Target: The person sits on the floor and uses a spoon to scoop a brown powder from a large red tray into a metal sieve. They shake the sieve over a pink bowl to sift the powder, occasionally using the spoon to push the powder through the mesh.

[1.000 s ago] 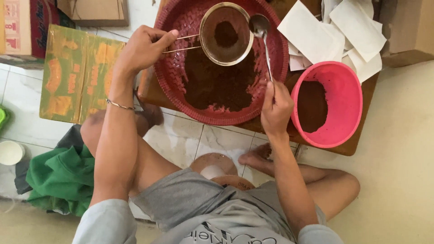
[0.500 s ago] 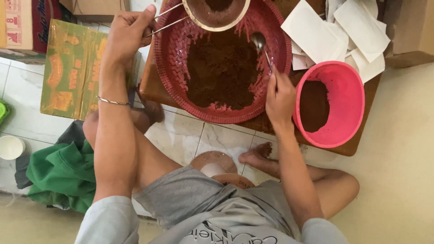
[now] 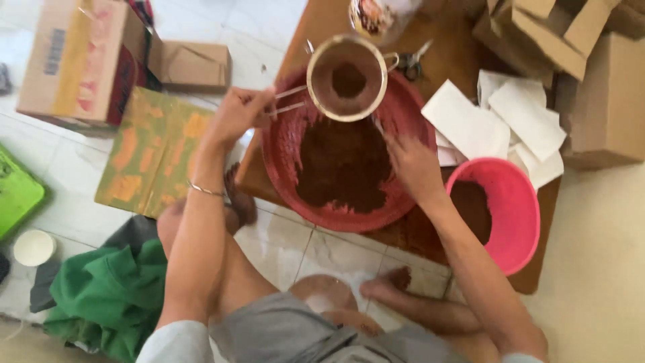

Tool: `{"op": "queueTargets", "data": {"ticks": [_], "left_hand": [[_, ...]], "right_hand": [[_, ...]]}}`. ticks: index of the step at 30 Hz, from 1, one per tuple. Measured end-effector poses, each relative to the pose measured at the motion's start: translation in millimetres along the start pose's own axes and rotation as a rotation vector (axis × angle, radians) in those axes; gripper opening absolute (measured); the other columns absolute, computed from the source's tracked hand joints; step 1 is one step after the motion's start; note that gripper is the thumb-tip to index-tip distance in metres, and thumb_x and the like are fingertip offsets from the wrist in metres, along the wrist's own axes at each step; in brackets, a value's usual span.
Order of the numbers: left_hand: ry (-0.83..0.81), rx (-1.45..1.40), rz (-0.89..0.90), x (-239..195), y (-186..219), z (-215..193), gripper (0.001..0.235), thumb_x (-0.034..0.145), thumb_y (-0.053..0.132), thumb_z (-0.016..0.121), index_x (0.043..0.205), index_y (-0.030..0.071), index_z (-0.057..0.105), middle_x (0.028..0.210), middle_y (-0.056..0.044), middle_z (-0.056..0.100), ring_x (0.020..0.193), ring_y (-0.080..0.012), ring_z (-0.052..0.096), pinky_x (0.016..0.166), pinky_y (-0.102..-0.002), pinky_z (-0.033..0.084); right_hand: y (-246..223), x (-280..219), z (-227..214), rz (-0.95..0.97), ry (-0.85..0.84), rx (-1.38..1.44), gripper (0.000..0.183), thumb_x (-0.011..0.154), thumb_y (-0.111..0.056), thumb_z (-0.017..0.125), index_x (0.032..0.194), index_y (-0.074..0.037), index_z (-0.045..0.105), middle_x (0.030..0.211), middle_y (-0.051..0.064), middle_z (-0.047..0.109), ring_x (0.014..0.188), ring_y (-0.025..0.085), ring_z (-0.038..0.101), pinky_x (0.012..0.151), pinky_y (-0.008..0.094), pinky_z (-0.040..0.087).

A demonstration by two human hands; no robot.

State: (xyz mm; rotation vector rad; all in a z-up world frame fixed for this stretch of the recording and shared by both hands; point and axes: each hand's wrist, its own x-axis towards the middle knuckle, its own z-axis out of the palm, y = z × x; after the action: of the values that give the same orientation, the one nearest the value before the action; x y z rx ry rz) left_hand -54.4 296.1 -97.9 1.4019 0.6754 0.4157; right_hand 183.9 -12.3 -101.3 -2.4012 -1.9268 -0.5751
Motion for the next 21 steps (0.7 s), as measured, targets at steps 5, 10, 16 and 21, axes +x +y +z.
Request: {"op": "queueTargets", "data": {"ticks": [5, 10, 16, 21], "left_hand": [[-0.018, 0.011, -0.033, -3, 9, 1, 0.039, 0.103, 0.032, 0.066, 0.071, 0.010, 0.070, 0.058, 0.001, 0.043, 0.052, -0.0049, 0.046, 0.052, -0.019, 0.046], [-0.047, 0.043, -0.047, -7, 13, 5, 0.039, 0.103, 0.034, 0.065, 0.073, 0.011, 0.070, 0.059, 0.002, 0.044, 0.056, -0.0049, 0.044, 0.054, -0.019, 0.048], [-0.067, 0.007, -0.027, -7, 18, 9, 0.039, 0.104, 0.030, 0.064, 0.071, 0.011, 0.070, 0.059, 0.003, 0.041, 0.054, -0.0034, 0.039, 0.049, -0.017, 0.038], [-0.053, 0.016, -0.012, 1, 3, 8, 0.039, 0.105, 0.031, 0.064, 0.072, 0.010, 0.071, 0.057, 0.003, 0.043, 0.051, -0.0029, 0.038, 0.047, -0.017, 0.037]], "right_hand": [[-11, -23, -42, -0.052, -0.111, 0.007, 0.026, 0.107, -0.027, 0.056, 0.128, -0.022, 0.071, 0.095, 0.002, 0.066, 0.081, 0.020, 0.068, 0.075, 0.029, 0.055], [-18, -31, -53, 0.007, -0.133, 0.104, 0.027, 0.107, -0.024, 0.056, 0.130, -0.021, 0.071, 0.099, 0.002, 0.066, 0.083, 0.020, 0.069, 0.079, 0.029, 0.056], [-22, 0, -69, 0.233, -0.103, 0.301, 0.030, 0.112, -0.023, 0.050, 0.133, -0.018, 0.071, 0.096, 0.009, 0.068, 0.087, 0.029, 0.070, 0.076, 0.038, 0.056], [-14, 24, -26, 0.341, 0.017, 0.293, 0.030, 0.115, -0.022, 0.050, 0.130, -0.008, 0.072, 0.093, 0.013, 0.066, 0.084, 0.032, 0.071, 0.071, 0.039, 0.056]]}}
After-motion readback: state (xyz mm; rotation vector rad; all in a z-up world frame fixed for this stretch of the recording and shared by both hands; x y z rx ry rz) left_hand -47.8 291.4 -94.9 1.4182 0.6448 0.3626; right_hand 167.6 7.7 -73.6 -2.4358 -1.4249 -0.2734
